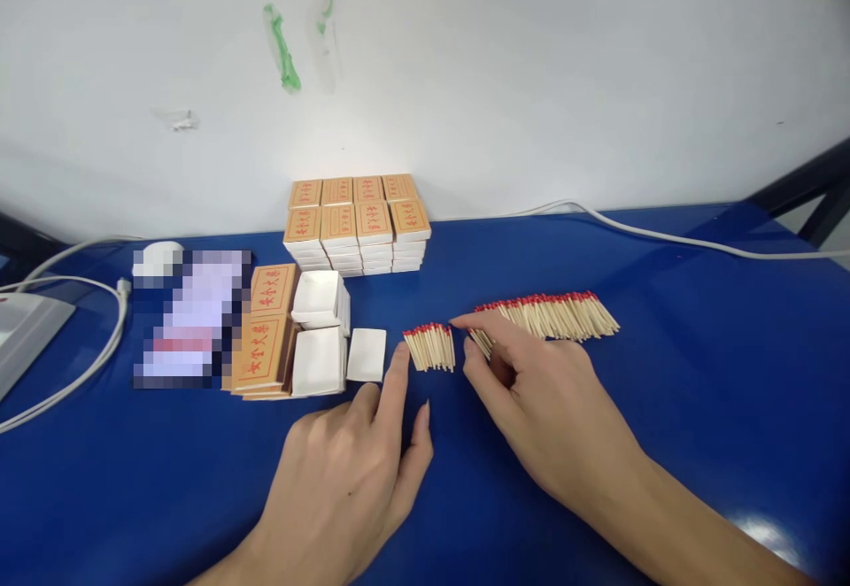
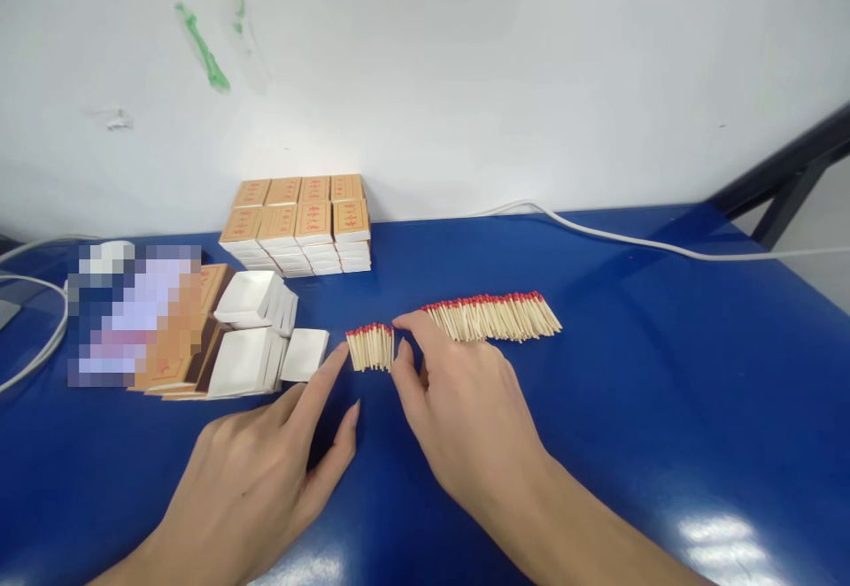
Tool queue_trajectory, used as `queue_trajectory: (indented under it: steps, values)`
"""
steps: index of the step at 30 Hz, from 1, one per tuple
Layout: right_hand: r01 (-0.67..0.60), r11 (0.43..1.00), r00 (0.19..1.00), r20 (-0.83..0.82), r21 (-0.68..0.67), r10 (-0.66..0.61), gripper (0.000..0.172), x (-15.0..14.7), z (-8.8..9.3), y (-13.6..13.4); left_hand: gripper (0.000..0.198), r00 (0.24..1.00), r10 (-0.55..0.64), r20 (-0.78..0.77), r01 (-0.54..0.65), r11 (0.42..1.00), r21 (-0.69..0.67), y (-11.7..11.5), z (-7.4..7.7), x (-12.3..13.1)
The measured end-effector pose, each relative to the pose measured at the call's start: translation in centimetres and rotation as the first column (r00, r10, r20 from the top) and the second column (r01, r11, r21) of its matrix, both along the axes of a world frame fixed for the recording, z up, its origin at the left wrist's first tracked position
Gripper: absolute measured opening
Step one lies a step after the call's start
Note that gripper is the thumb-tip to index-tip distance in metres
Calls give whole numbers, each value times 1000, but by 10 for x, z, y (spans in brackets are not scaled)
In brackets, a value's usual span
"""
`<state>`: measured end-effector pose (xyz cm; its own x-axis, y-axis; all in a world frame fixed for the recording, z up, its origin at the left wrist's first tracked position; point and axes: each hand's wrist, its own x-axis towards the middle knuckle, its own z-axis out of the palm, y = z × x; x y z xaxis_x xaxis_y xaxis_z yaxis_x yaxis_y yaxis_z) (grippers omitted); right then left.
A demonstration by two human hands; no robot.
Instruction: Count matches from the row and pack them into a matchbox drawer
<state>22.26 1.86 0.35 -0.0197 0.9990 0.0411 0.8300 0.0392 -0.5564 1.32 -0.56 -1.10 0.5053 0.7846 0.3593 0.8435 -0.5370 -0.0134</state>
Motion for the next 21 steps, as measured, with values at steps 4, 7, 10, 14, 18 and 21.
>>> queue_trajectory:
  steps: [4,7,10,14,18,21]
  values:
    - [-12,1000,1000,-1,-7,12,36,0,0,0,47,1000,-5,0,5,1000,-1,1,0,0]
    - [-20,1000,1000,-12,8,20,33,0,1,0,46,1000,-7,-3,7,1000,0,1,0,1]
    - [-29,999,999,-21,16,29,31,1,2,-2,46,1000,-10,4,10,1000,-3,1,0,1]
    - [-36,999,999,-23,30,37,31,1,4,-3,46,1000,-5,0,5,1000,-3,0,1,0]
    - [-12,998,1000,-27,54,13,25,3,5,-4,46,1000,-3,-10,3,1000,-2,0,0,1]
    - [-12,999,1000,-9,47,12,14,4,6,-6,47,1000,-5,-12,5,1000,-3,1,0,0]
